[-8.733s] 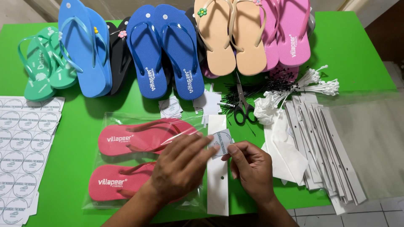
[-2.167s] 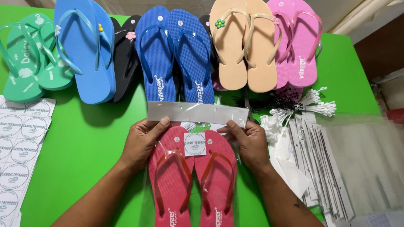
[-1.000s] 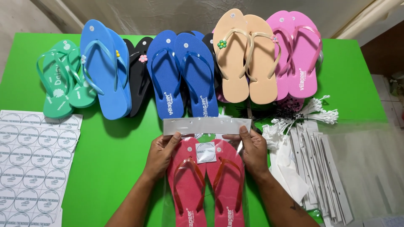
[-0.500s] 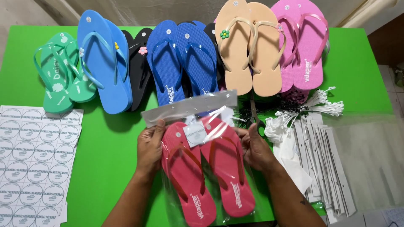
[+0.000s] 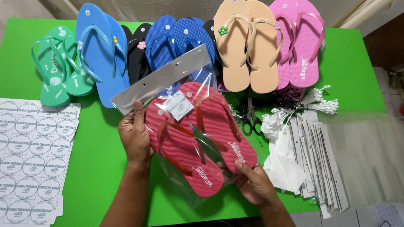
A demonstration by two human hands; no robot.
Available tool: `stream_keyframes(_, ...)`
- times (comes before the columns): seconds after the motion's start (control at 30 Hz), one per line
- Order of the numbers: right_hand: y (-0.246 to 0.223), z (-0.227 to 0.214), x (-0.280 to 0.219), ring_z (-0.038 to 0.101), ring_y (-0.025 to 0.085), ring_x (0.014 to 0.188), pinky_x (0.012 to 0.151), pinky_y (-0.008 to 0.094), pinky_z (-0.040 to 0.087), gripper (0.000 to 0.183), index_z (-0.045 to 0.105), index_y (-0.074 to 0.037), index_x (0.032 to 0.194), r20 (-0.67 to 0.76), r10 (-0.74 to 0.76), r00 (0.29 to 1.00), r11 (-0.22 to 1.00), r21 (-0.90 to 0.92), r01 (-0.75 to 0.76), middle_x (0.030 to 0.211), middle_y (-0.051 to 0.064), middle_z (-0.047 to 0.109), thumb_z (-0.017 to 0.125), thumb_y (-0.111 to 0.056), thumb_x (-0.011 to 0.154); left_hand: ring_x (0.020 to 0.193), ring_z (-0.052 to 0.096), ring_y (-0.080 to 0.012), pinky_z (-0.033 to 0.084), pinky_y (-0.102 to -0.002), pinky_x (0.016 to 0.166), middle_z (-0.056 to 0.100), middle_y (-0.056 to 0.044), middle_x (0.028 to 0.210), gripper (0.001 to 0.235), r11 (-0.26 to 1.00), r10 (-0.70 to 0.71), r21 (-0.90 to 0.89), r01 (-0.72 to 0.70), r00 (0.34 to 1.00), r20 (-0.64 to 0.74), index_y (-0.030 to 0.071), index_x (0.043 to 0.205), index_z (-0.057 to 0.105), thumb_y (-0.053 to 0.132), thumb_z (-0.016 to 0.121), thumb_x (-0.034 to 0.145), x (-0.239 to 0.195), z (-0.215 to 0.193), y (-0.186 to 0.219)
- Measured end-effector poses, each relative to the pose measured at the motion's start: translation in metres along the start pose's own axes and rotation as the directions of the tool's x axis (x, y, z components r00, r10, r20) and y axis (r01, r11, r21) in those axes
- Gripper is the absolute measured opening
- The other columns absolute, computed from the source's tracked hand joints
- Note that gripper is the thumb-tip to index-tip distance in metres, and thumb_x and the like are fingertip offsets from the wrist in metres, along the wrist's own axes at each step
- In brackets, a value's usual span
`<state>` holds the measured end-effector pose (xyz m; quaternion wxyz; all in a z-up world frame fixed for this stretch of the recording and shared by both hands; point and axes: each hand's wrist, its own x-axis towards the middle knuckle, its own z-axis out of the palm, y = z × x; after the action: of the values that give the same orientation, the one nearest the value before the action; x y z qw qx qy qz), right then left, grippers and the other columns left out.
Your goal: The person cleans a pair of sandals with a cloth, places them inside a plastic bag, and then applies a label and a plastic hanger to the bag.
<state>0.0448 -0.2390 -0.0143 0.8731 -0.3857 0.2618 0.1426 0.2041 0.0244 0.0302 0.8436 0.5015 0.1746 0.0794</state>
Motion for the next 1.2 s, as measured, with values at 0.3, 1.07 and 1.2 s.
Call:
stream_keyframes(0.3,0.001,0.071,-0.015,0.059,0.045,0.122,0.106,0.061,0.049,0.064,0.051,-0.005,0.143,-0.469,-0.007,0.883,0.976,0.188,0.107,0.130,0.027,0.063,0.059,0.009,0.081,0.081,0.078,-0.0267,0.068,-0.035,0.065,0.079,-0.015,0.092,0.035,0.999,-0.009,-0.054,0.007,0.999,-0.036,0.001,0.099,0.076,0.033,0.063,0.099,-0.019,0.008,-0.019)
stream_keyframes(1.07,0.012,0.020,-0.033,0.067,0.050,0.106,0.093,0.067,0.057,0.060,0.055,0.011,0.136,-0.465,-0.320,0.826,0.913,0.080,0.399,0.119,0.040,0.067,0.064,0.011,0.077,0.077,0.072,-0.0202,0.064,-0.033,0.066,0.077,-0.011,0.091,0.037,0.998,-0.057,-0.003,0.057,0.998,-0.012,-0.001,0.101,0.077,0.033,0.062,0.100,-0.044,0.034,-0.040)
stream_keyframes(1.2,-0.004,0.008,-0.042,0.069,0.048,0.110,0.098,0.067,0.058,0.054,0.058,0.008,0.135,-0.453,-0.425,0.784,0.872,0.029,0.489,0.118,0.030,0.071,0.066,0.005,0.081,0.081,0.074,-0.0227,0.065,-0.034,0.069,0.079,-0.014,0.095,0.037,0.997,-0.080,0.006,0.079,0.992,0.098,-0.002,0.107,0.076,0.030,0.057,0.102,-0.059,0.067,-0.035)
